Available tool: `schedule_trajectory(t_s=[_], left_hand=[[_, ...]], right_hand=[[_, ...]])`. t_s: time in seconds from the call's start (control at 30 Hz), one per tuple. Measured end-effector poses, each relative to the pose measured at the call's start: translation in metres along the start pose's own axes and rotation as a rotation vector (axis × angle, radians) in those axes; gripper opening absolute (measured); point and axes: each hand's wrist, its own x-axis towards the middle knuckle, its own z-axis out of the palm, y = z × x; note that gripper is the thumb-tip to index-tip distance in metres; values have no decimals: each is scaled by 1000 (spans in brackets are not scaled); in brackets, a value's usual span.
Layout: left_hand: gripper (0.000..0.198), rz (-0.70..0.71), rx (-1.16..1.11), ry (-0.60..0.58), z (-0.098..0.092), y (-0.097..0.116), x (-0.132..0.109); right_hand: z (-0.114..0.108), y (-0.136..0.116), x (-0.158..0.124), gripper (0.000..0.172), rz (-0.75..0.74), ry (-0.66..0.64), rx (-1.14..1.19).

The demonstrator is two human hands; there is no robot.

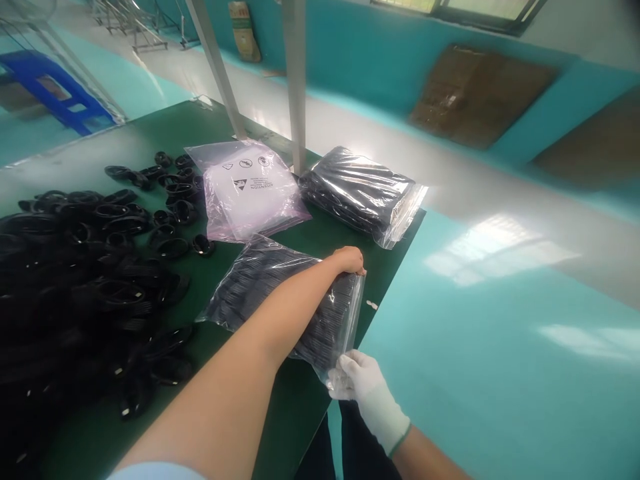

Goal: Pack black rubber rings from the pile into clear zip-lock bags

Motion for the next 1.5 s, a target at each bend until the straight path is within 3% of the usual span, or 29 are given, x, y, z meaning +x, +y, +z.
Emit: schedule_trajectory(t_s=[0.4, 0.57, 0.67, 0.7, 0.77, 0.87, 0.97, 1.07, 1.17, 1.3, 1.5], left_hand=[[26, 36, -38, -2, 1, -2, -1], [25, 60, -72, 4, 3, -6, 3], [25, 97, -81, -2, 0, -9, 3], [25, 113, -83, -8, -2, -10, 2], [29, 145, -90, -20, -7, -10, 0], [34, 178, -96, -39, -15, -9, -1], [22, 184, -71, -31, -15, -8, 1], [15, 165, -61, 10, -10, -10, 3], [19, 165, -81, 44, -5, -14, 3], [20, 179, -102, 66, -4, -17, 2], [15, 190, -105, 49, -7, -16, 4]], right_hand=[[-2, 24, -15, 28, 46, -172, 128], [8, 67, -27, 29, 122, -93, 10], [0, 81, -33, 25, 171, 4, -89], [-8, 75, -33, 22, 124, 53, -138], [-29, 48, -29, 15, -111, 161, -212], [-55, -17, -18, 10, -479, 323, -301], [-59, -79, 1, 16, -634, 332, -246], [-42, -117, 27, 20, -505, 220, -89], [-21, -136, 49, 20, -332, 120, -19], [-6, -147, 66, 12, -277, 96, 2], [-7, -149, 75, 11, -237, 113, -31]])
